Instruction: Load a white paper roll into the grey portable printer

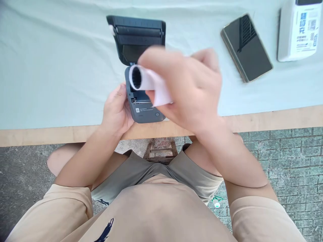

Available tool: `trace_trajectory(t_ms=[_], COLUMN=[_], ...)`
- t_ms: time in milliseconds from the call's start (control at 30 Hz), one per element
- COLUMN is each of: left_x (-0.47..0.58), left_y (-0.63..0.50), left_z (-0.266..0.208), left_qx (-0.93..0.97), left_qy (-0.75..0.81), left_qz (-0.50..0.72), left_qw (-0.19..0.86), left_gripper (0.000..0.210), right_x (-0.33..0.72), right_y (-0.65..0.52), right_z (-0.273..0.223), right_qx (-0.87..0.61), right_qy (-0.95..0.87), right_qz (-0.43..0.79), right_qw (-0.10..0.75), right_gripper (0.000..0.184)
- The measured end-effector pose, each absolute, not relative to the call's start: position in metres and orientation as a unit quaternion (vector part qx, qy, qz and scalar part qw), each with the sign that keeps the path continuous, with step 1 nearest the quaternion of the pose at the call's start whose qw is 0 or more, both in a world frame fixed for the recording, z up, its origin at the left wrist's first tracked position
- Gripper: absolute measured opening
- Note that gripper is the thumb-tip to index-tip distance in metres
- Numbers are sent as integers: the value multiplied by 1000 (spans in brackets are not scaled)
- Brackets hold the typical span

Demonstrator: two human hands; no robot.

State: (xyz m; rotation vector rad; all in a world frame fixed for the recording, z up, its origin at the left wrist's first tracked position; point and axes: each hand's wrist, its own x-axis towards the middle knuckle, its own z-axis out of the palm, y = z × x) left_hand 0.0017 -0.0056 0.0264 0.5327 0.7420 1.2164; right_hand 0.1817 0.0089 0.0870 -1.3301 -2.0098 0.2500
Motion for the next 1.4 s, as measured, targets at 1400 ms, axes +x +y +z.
trace_trajectory(t_ms=[1400], left_x=[-6], left_y=[-9], left_z=[27], left_qx=[364], left_qy=[398], left_qz=[479], left_qw=[693], left_gripper=[54], right_x=[186], right_y=[17], right_z=[65], right_qx=[-476], right_qy=[-756], right_qz=[118], right_qw=[433], right_gripper=[43])
